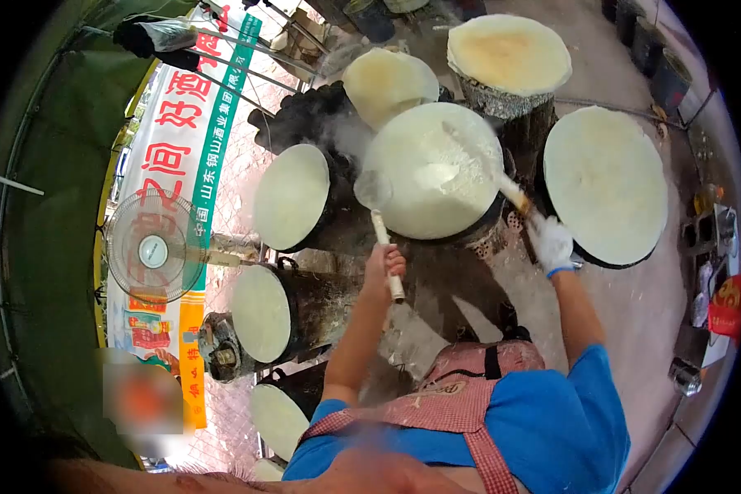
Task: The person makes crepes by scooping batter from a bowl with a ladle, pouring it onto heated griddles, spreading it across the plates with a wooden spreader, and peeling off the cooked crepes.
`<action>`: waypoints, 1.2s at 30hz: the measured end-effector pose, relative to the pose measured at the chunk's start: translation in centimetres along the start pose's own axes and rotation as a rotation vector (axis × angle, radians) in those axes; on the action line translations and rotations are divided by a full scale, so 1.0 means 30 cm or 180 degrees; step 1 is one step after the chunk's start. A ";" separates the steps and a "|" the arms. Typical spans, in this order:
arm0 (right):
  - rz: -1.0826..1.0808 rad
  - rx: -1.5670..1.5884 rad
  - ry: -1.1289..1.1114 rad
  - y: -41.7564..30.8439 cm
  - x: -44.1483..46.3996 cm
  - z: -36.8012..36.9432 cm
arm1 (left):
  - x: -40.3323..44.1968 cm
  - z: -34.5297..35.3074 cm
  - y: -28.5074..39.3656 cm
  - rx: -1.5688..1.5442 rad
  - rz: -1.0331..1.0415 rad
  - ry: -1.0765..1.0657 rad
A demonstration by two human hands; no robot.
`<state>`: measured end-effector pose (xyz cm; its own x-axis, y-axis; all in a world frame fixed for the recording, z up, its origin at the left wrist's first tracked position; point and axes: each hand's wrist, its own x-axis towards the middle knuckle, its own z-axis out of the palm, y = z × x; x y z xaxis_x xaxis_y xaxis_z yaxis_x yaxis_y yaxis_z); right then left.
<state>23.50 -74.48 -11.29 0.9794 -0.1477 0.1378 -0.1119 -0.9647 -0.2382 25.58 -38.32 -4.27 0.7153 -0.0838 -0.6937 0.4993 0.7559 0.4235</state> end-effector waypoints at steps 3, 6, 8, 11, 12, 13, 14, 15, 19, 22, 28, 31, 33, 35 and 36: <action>-0.0831 -0.0780 -0.0449 0.031 -0.154 0.295 | 0.073 0.053 -0.111 0.0495 0.0238 -0.0216; -0.0522 0.0960 0.0026 -0.219 -0.236 0.045 | 0.055 0.082 -0.166 0.0310 -0.0106 -0.0039; -0.0582 0.1054 0.0129 -0.219 -0.307 -0.023 | -0.029 -0.088 -0.074 -0.1369 -0.1758 -0.1364; -0.0916 0.0982 0.0384 -0.219 -0.342 -0.082 | -0.248 -0.293 -0.066 0.0577 -0.1231 -0.0578; -0.0910 0.0901 0.0285 -0.217 -0.375 -0.065 | -0.316 -0.325 -0.085 0.0553 -0.1244 -0.0646; -0.0942 0.0800 0.0202 -0.215 -0.399 -0.055 | -0.370 -0.346 -0.104 0.0502 -0.1232 -0.0740; -0.0935 0.0803 0.0432 -0.237 -0.403 -0.053 | -0.397 -0.327 -0.105 -0.0297 -0.1499 -0.0648; -0.0989 0.0738 0.0562 -0.266 -0.399 -0.070 | -0.410 -0.289 -0.088 -0.1080 -0.1737 -0.0576; -0.1079 0.0623 0.1035 -0.275 -0.391 -0.119 | -0.452 -0.327 -0.077 -0.1914 -0.2209 -0.1838; -0.1029 0.0345 0.0918 -0.244 -0.327 -0.140 | -0.486 -0.316 -0.073 -0.1907 -0.2161 -0.2146; -0.0257 -0.0550 -0.0168 -0.092 -0.176 -0.053 | -0.512 -0.367 -0.165 -0.2538 -0.2100 -0.1600; 0.0934 0.0467 -0.0084 -0.029 -0.120 -0.061 | -0.576 -0.355 -0.216 -0.2764 -0.2002 -0.1496; 0.1147 0.1255 0.0273 -0.036 -0.071 -0.072 | -0.615 -0.370 -0.244 -0.2946 -0.1723 -0.1045; 0.1351 0.1542 -0.0211 -0.056 0.027 -0.048 | -0.643 -0.377 -0.248 -0.3008 -0.1693 -0.0954; 0.1437 0.1462 -0.0315 -0.082 0.088 -0.036 | -0.662 -0.381 -0.248 -0.3052 -0.1668 -0.0893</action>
<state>26.19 -72.73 -9.29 0.8662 -0.4747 -0.1559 -0.4542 -0.6179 -0.6418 2.06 -34.86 -0.31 0.6728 -0.5888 -0.4479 0.2749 0.7611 -0.5876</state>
